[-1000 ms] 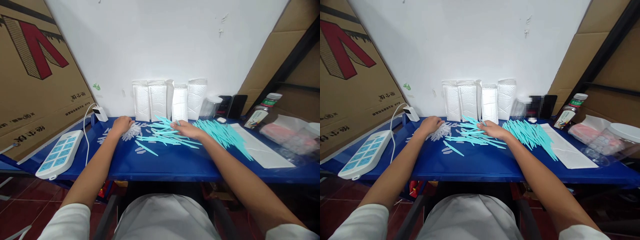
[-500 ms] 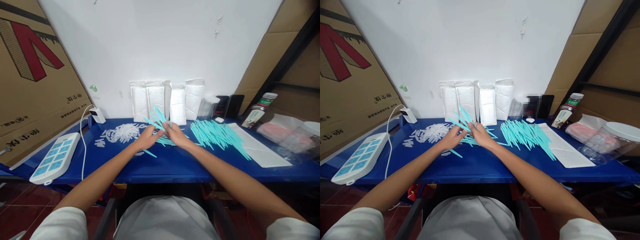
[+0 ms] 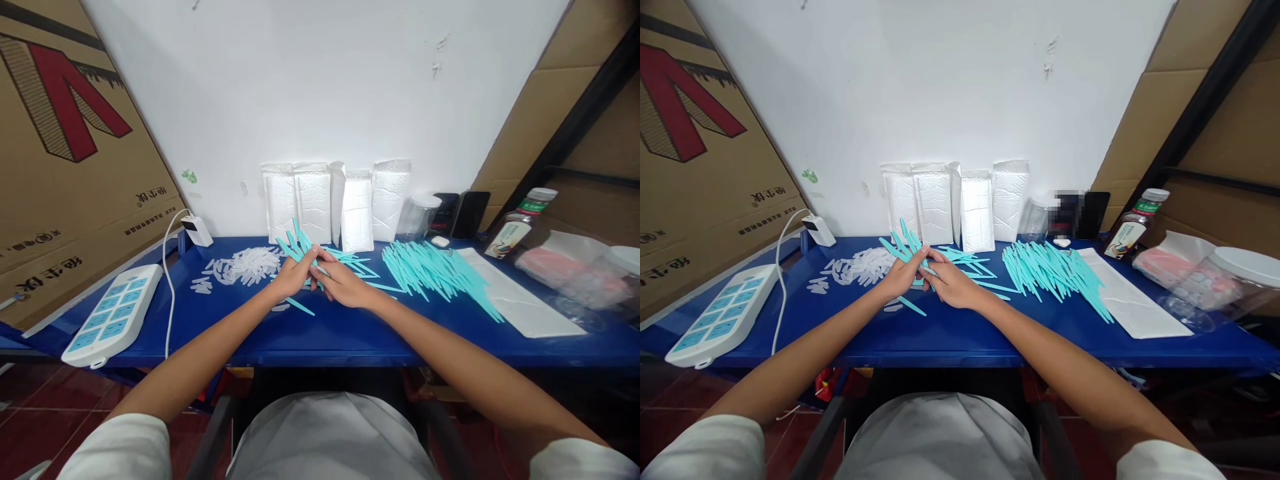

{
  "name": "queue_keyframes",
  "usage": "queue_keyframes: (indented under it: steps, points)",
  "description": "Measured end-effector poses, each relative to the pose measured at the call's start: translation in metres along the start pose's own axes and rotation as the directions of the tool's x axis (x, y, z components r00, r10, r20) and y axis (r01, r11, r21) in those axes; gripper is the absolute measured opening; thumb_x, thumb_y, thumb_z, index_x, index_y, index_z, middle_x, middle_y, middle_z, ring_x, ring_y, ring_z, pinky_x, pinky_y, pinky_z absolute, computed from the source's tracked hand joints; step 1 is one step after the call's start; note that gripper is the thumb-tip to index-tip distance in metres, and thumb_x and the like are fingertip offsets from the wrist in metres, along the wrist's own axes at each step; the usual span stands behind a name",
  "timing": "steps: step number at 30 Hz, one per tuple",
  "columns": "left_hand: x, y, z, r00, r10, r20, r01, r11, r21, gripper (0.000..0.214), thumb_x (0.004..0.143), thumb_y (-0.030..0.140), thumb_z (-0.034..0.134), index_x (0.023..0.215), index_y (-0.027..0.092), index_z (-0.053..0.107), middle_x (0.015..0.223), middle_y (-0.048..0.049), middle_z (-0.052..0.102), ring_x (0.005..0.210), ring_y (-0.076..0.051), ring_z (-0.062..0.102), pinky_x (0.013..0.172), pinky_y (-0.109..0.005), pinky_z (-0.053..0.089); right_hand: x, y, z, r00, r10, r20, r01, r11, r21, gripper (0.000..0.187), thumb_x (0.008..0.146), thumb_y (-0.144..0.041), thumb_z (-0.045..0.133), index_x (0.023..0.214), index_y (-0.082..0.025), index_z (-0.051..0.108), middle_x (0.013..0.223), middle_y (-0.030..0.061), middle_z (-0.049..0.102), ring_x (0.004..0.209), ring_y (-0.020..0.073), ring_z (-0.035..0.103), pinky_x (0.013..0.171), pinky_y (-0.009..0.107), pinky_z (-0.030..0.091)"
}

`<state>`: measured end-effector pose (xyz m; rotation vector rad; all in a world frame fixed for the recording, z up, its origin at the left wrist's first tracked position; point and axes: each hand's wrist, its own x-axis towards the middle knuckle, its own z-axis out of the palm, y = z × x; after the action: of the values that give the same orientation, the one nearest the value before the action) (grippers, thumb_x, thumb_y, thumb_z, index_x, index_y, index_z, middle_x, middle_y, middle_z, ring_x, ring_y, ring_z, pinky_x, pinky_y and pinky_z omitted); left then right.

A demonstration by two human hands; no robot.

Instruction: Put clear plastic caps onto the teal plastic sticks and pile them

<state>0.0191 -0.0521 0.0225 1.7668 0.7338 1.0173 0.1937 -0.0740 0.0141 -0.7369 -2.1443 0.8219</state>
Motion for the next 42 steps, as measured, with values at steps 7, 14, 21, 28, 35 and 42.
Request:
queue_keyframes:
  steps: [7,14,21,28,35,42]
  points:
    - [0.002,-0.004,-0.001,1.0,-0.026,0.013,0.026,1.0,-0.017,0.065,0.099,0.075,0.048,0.103,0.015,0.074,0.089,-0.0091,0.076,0.055,-0.015,0.063,0.05,-0.028,0.051,0.001,0.0,-0.006,0.998,-0.054,0.041,0.059,0.99,-0.128,0.054,0.107,-0.061,0.042,0.084,-0.021,0.069,0.139,0.0141,0.06,0.135,0.0287,0.055,0.116,0.044,0.043]
    - [0.007,-0.006,-0.005,0.993,0.056,-0.107,-0.061,0.997,-0.047,0.061,0.097,0.075,0.054,0.089,0.017,0.07,0.092,-0.0103,0.077,0.083,-0.023,0.072,0.074,-0.034,0.059,-0.002,0.003,-0.025,0.998,0.048,0.041,-0.043,0.992,-0.119,0.05,0.104,-0.062,0.049,0.083,-0.022,0.069,0.1,0.0091,0.074,0.098,0.029,0.069,0.089,0.04,0.05]
    - [0.012,-0.012,-0.008,0.95,0.003,-0.311,-0.042,0.992,-0.119,0.062,0.092,0.081,0.056,0.078,0.021,0.055,0.054,0.0062,0.04,0.047,-0.011,0.044,0.051,-0.026,0.045,-0.003,0.004,-0.047,0.97,0.231,-0.073,-0.239,0.96,-0.142,0.038,0.099,-0.056,0.059,0.099,-0.019,0.069,0.093,0.0055,0.068,0.084,0.0211,0.059,0.077,0.032,0.045]
    - [0.009,-0.012,-0.01,0.927,-0.026,-0.375,0.063,0.994,0.086,0.053,0.085,0.071,0.072,0.077,0.02,0.06,0.053,0.0064,0.04,0.049,-0.011,0.039,0.049,-0.026,0.034,-0.002,0.009,-0.045,0.989,0.146,0.001,-0.144,0.977,-0.157,0.044,0.108,-0.047,0.04,0.082,-0.019,0.063,0.083,0.0049,0.065,0.077,0.019,0.057,0.074,0.03,0.042]
    - [0.007,-0.014,-0.015,0.95,0.087,-0.3,0.018,0.944,0.331,0.039,0.083,0.058,0.079,0.081,0.019,0.076,0.056,0.0051,0.039,0.053,-0.012,0.038,0.054,-0.028,0.033,0.0,0.007,-0.045,0.99,0.083,-0.117,-0.105,0.975,-0.195,0.049,0.105,-0.056,0.046,0.095,-0.018,0.076,0.089,0.0064,0.073,0.081,0.0215,0.061,0.075,0.031,0.041]
    - [0.007,-0.007,-0.018,0.946,0.103,-0.307,0.011,0.937,0.348,0.04,0.082,0.058,0.08,0.074,0.019,0.073,0.053,0.0049,0.039,0.052,-0.012,0.036,0.053,-0.029,0.031,0.0,0.008,-0.049,0.99,0.07,-0.119,-0.095,0.973,-0.212,0.051,0.104,-0.059,0.049,0.09,-0.018,0.076,0.089,0.0057,0.075,0.082,0.022,0.063,0.074,0.031,0.04]
